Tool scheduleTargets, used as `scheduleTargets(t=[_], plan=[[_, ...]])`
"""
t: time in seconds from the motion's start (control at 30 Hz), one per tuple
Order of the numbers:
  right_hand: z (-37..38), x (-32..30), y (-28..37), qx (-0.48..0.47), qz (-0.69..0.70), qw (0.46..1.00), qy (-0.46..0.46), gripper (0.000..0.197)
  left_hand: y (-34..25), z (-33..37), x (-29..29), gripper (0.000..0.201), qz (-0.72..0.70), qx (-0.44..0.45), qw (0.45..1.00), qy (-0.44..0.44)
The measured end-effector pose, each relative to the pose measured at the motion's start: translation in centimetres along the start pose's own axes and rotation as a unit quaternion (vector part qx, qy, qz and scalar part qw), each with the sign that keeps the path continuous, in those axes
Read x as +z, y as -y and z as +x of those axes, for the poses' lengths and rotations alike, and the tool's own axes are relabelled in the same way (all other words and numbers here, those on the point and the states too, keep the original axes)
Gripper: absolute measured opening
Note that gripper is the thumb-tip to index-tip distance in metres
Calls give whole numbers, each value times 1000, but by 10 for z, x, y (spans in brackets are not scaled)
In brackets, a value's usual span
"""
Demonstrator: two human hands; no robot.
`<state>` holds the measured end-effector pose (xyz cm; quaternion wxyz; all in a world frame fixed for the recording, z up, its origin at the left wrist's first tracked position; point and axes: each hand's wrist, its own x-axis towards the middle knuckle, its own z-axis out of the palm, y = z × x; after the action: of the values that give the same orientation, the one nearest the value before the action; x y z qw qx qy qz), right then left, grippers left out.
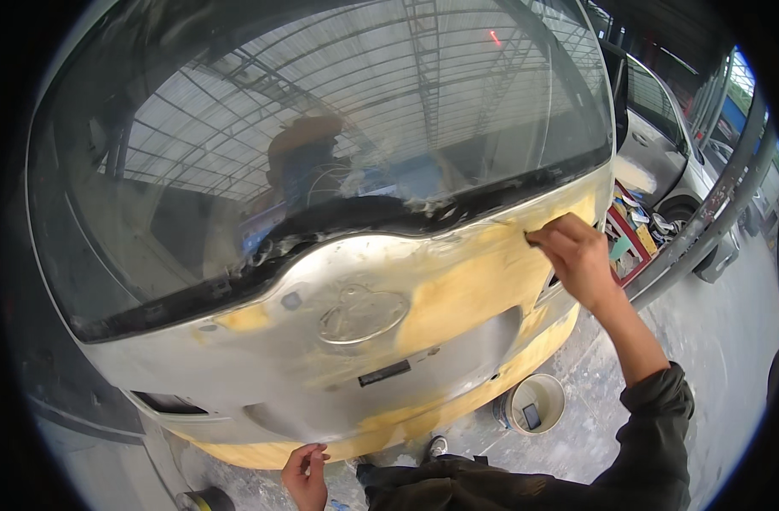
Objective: The person sands the surface of a detached car trunk lid using a sanding block. They repeatedly rub the block over the yellow primer and gray metal areas, occasionally dipping the block into a bucket of water. The person works on the flat surfaces and edges of the trunk lid throughout the clip.
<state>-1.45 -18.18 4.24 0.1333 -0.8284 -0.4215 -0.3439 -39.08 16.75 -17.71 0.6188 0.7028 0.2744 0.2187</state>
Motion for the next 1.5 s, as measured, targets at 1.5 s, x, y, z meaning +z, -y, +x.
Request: scheduleTargets(t=[1.5], plan=[[-36,55,6,61,381,922,41,16,-217,154,216,24,510,566,647,37]])
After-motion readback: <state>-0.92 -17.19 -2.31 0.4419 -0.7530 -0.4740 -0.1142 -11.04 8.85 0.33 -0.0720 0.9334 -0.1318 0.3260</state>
